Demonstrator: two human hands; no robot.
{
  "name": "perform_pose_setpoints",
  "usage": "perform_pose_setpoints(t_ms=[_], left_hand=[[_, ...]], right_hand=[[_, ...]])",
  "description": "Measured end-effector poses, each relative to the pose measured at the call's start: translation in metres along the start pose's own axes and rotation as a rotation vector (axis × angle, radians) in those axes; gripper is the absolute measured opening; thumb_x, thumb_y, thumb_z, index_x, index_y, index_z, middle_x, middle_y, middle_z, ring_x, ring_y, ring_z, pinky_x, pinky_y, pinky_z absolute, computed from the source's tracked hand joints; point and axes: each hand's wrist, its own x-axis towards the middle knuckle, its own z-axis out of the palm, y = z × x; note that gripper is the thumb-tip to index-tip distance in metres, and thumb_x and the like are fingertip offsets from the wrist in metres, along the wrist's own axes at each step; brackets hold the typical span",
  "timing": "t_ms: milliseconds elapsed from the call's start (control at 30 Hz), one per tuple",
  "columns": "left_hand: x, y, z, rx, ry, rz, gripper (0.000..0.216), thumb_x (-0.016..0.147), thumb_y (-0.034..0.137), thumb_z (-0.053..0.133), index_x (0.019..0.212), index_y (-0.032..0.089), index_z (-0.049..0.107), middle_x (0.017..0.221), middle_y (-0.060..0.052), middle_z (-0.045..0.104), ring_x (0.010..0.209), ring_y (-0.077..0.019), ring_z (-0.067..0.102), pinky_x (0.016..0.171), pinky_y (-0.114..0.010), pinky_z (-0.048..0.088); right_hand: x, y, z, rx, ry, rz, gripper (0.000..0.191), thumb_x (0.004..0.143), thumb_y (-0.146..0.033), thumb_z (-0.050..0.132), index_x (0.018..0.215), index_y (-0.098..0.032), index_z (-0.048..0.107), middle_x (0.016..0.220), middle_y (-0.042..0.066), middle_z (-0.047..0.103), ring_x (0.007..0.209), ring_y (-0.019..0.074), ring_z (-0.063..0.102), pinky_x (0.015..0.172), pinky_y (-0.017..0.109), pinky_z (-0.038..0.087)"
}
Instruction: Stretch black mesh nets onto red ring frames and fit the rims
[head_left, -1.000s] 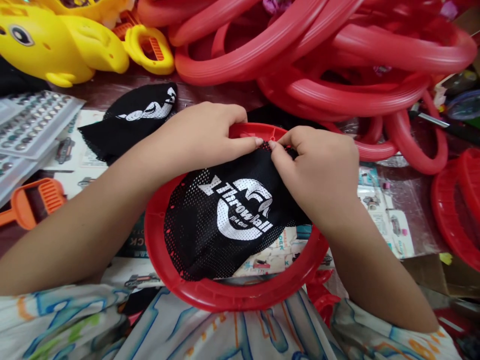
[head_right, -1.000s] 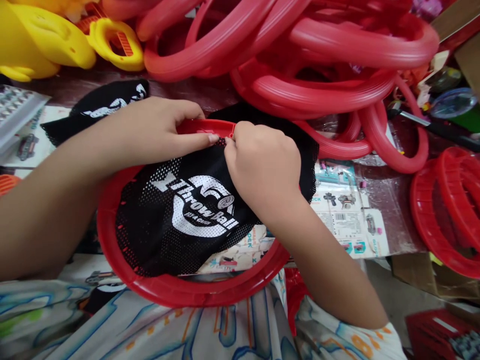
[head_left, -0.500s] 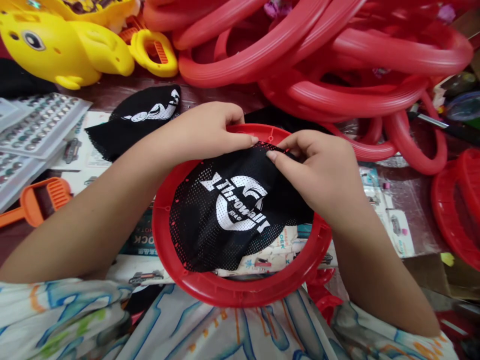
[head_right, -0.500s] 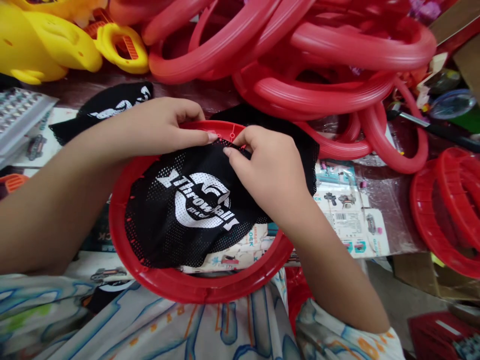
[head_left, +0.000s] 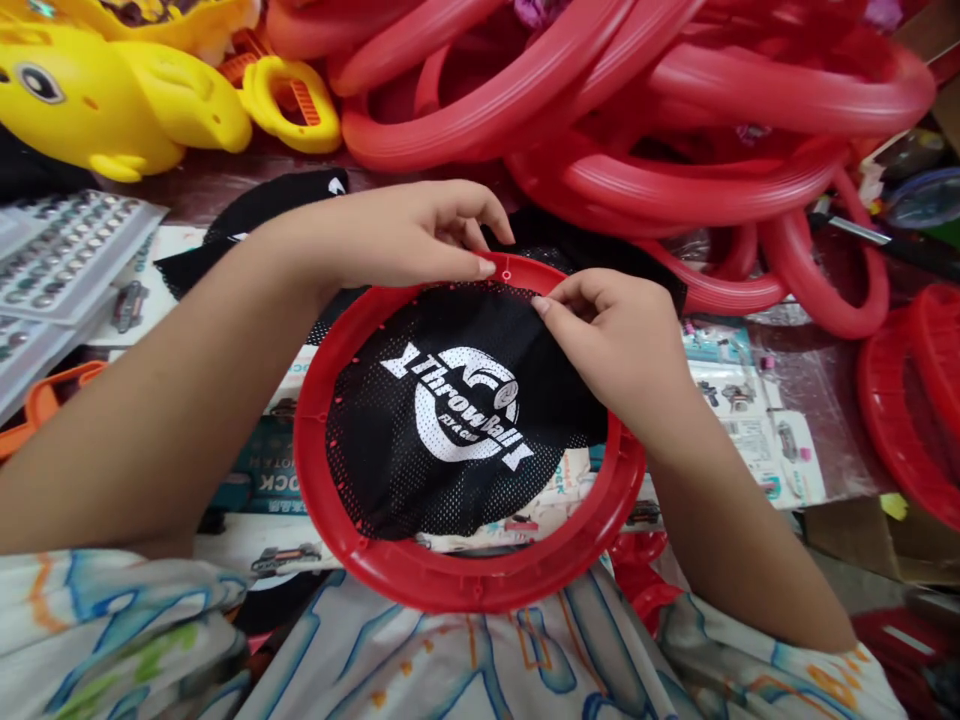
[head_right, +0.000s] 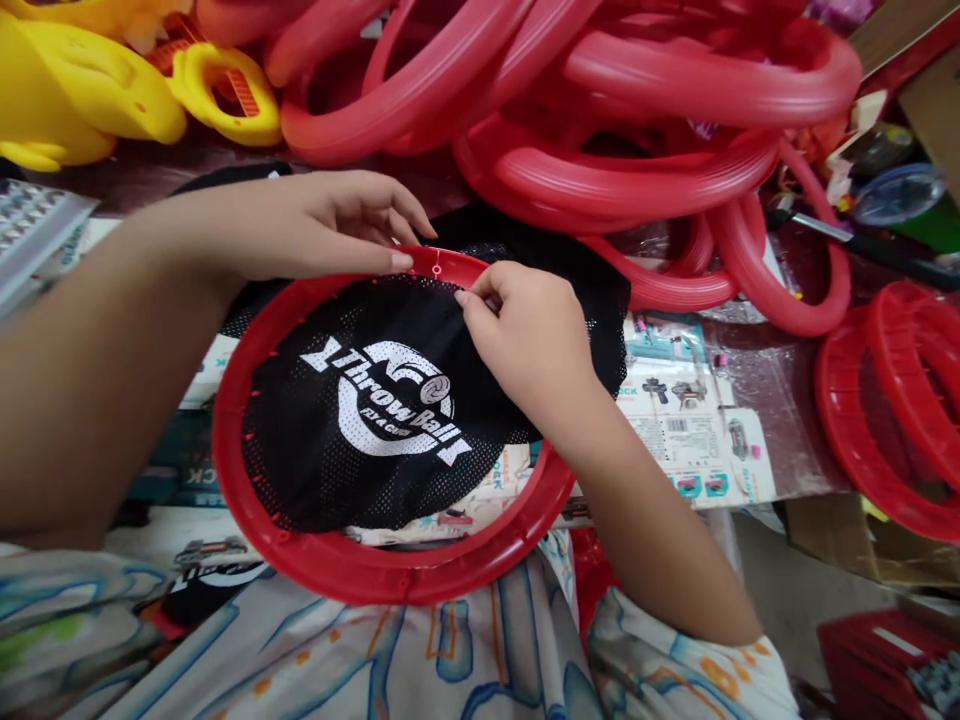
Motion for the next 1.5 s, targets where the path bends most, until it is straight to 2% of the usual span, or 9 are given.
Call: perform_pose_setpoints(t_ms=[133, 333, 433, 567, 667, 800, 1000, 1267, 1500], left_hand=[[0.007, 0.002, 0.010, -0.050, -0.007, -0.007, 0.028, 0.079, 0.043, 0.067, 0.093, 0.022, 0.077, 0.083, -0.003, 0.069, 0.077, -0.0200, 0.064, 0.073, -0.035, 0.050], [0.007, 0.002, 0.014, 0.024, 0.042, 0.028, 0.031, 0.074, 0.048, 0.076, 0.086, 0.020, 0.079, 0.091, -0.004, 0.068, 0.088, -0.0220, 0.062, 0.078, -0.034, 0.046], [0.007, 0.003, 0.016, -0.031, 0.064, 0.001, 0.026, 0.075, 0.042, 0.077, 0.084, 0.018, 0.078, 0.087, -0.005, 0.067, 0.079, -0.0184, 0.059, 0.072, -0.032, 0.043], [0.008, 0.003, 0.024, -0.064, 0.145, -0.052, 0.021, 0.077, 0.036, 0.076, 0.079, 0.014, 0.077, 0.066, -0.001, 0.060, 0.060, -0.0119, 0.049, 0.057, -0.028, 0.033], [0.009, 0.002, 0.030, -0.044, 0.211, -0.056, 0.021, 0.076, 0.034, 0.077, 0.075, 0.014, 0.076, 0.060, 0.001, 0.055, 0.057, -0.0104, 0.045, 0.055, -0.027, 0.029], [0.010, 0.001, 0.033, -0.018, 0.239, -0.030, 0.019, 0.076, 0.032, 0.076, 0.075, 0.013, 0.077, 0.065, 0.000, 0.060, 0.062, -0.0108, 0.050, 0.057, -0.026, 0.033], [0.009, 0.005, 0.034, 0.002, 0.232, -0.040, 0.019, 0.078, 0.030, 0.073, 0.074, 0.011, 0.075, 0.064, 0.001, 0.058, 0.063, -0.0102, 0.048, 0.060, -0.027, 0.034], [0.009, 0.004, 0.037, 0.053, 0.260, -0.048, 0.019, 0.079, 0.031, 0.073, 0.076, 0.012, 0.075, 0.067, 0.000, 0.062, 0.065, -0.0117, 0.051, 0.065, -0.029, 0.037], [0.011, -0.001, 0.041, 0.064, 0.248, 0.019, 0.019, 0.082, 0.031, 0.073, 0.074, 0.013, 0.074, 0.066, 0.001, 0.057, 0.066, -0.0125, 0.049, 0.072, -0.030, 0.040]], right_hand=[[0.003, 0.002, 0.003, 0.043, 0.010, -0.024, 0.014, 0.090, -0.022, 0.064, 0.084, -0.018, 0.076, 0.077, 0.003, 0.075, 0.068, 0.0162, 0.062, 0.068, 0.031, 0.043], [0.004, 0.007, 0.009, 0.025, 0.082, -0.088, 0.016, 0.089, -0.020, 0.062, 0.086, -0.017, 0.077, 0.079, 0.005, 0.074, 0.074, 0.0180, 0.065, 0.073, 0.032, 0.046], [0.006, 0.014, 0.011, 0.007, 0.122, -0.232, 0.026, 0.087, -0.014, 0.057, 0.100, -0.016, 0.079, 0.085, 0.005, 0.076, 0.078, 0.0183, 0.067, 0.075, 0.031, 0.047], [0.010, 0.026, 0.012, -0.117, 0.130, -0.464, 0.030, 0.089, -0.015, 0.054, 0.098, -0.018, 0.082, 0.085, 0.006, 0.075, 0.078, 0.0192, 0.068, 0.072, 0.031, 0.048], [0.010, 0.032, 0.012, -0.204, 0.121, -0.525, 0.032, 0.093, -0.017, 0.052, 0.103, -0.017, 0.083, 0.085, 0.008, 0.074, 0.077, 0.0201, 0.067, 0.069, 0.032, 0.047], [0.008, 0.035, 0.011, -0.274, 0.084, -0.537, 0.034, 0.096, -0.018, 0.050, 0.105, -0.016, 0.082, 0.085, 0.009, 0.071, 0.078, 0.0209, 0.065, 0.070, 0.033, 0.048], [0.010, 0.035, 0.013, -0.274, 0.076, -0.543, 0.037, 0.098, -0.019, 0.044, 0.102, -0.013, 0.080, 0.083, 0.010, 0.065, 0.078, 0.0208, 0.059, 0.071, 0.034, 0.045], [0.011, 0.035, 0.015, -0.329, 0.045, -0.513, 0.038, 0.101, -0.021, 0.042, 0.100, -0.015, 0.080, 0.082, 0.010, 0.061, 0.077, 0.0211, 0.051, 0.071, 0.035, 0.040], [0.009, 0.030, 0.014, -0.476, -0.026, -0.428, 0.041, 0.101, -0.020, 0.040, 0.103, -0.015, 0.081, 0.088, 0.013, 0.066, 0.080, 0.0238, 0.054, 0.068, 0.037, 0.036]])
